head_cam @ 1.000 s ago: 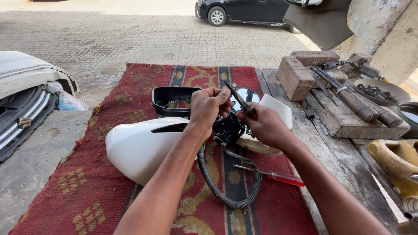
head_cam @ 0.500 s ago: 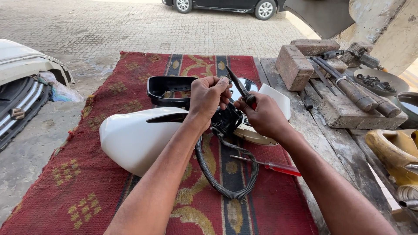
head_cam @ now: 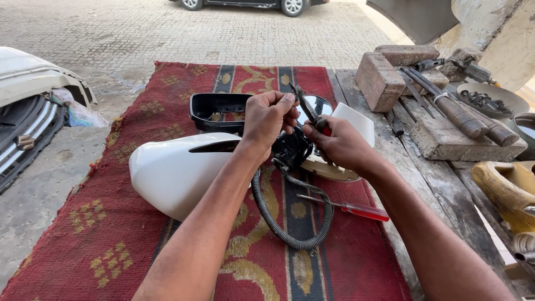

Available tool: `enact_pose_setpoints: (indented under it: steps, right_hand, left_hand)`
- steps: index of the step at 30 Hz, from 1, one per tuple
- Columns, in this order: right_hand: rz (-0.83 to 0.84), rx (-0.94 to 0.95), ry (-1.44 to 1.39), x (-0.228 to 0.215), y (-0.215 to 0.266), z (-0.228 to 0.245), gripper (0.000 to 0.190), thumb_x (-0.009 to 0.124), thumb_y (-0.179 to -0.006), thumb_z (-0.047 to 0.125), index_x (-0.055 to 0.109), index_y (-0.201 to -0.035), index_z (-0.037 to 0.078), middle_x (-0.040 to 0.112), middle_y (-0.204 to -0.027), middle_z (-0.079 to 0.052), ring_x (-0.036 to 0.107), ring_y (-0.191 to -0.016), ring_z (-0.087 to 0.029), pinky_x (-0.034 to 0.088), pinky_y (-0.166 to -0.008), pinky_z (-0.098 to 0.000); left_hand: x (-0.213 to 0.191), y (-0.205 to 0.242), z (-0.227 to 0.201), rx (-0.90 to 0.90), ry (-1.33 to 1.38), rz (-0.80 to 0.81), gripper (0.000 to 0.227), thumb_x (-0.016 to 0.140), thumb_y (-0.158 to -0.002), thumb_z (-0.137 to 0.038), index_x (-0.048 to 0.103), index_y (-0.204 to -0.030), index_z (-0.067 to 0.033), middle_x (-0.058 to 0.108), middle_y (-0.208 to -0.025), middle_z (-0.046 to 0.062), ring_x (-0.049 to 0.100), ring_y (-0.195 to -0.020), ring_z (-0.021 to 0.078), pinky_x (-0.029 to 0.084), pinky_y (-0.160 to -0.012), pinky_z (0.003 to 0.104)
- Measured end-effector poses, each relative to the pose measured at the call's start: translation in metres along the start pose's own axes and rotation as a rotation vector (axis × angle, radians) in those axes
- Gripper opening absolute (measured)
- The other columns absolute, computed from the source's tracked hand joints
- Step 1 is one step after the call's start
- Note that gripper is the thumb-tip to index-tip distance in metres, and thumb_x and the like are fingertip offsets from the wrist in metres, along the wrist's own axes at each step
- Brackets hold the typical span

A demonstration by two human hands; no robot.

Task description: Disassembling a car side mirror by detaching internal components and cutting wires using pliers.

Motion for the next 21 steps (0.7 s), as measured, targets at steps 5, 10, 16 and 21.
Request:
enact_pose_setpoints:
  steps: [5, 10, 16, 21]
  right_hand:
    - [-0.031, -0.007, -0.072, -0.002, -0.001, 0.001, 0.036, 0.065, -0.102, 0.037, 0.063, -0.097, 0.002, 0.065, -0.071, -0.014, 0.069, -0.062, -0.022, 0.058, -0.053, -0.0311]
    - [-0.041, -0.011, -0.09, -0.004, 0.004, 0.006, 0.037, 0.066, -0.101, 0.038, 0.064, -0.098, 0.002, 0.066, -0.074, -0.014, 0.071, -0.066, -0.023, 0.062, -0.06, -0.0325]
    - [-0.006, -0.019, -0.076, -0.004, -0.004, -0.005, 0.035, 0.063, -0.101, 0.036, 0.065, -0.113, 0.003, 0.068, -0.08, -0.013, 0.07, -0.072, -0.022, 0.063, -0.066, -0.0336]
    - [-0.01, -0.04, -0.14, -0.007, -0.003, 0.0, 0.039, 0.063, -0.101, 0.041, 0.067, -0.113, 0.004, 0.069, -0.083, -0.014, 0.071, -0.075, -0.022, 0.063, -0.07, -0.0345]
  left_hand:
    - [-0.006, -0.003, 0.005, -0.009, -0.022, 0.008, 0.021, 0.064, -0.097, -0.011, 0.073, -0.089, 0.007, 0.068, -0.066, 0.018, 0.068, -0.053, 0.0182, 0.057, -0.041, 0.026]
    - [-0.004, 0.0, -0.004, -0.035, -0.039, 0.01, 0.021, 0.064, -0.096, -0.011, 0.071, -0.09, 0.0075, 0.068, -0.066, 0.017, 0.067, -0.052, 0.0179, 0.057, -0.041, 0.025]
    - [0.0, 0.003, -0.007, -0.061, -0.058, 0.011, 0.021, 0.066, -0.096, -0.012, 0.071, -0.092, 0.0078, 0.067, -0.066, 0.017, 0.067, -0.053, 0.0188, 0.057, -0.042, 0.027]
    - [-0.002, 0.003, -0.007, -0.061, -0.055, -0.016, 0.02, 0.068, -0.096, -0.011, 0.071, -0.091, 0.0079, 0.067, -0.066, 0.019, 0.066, -0.051, 0.0196, 0.056, -0.04, 0.028]
Point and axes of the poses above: each hand's wrist, its own y-axis away from the middle knuckle, its own x-axis out of the palm, z = x × y, the point moved 3 cm from there along -y, towards the middle knuckle
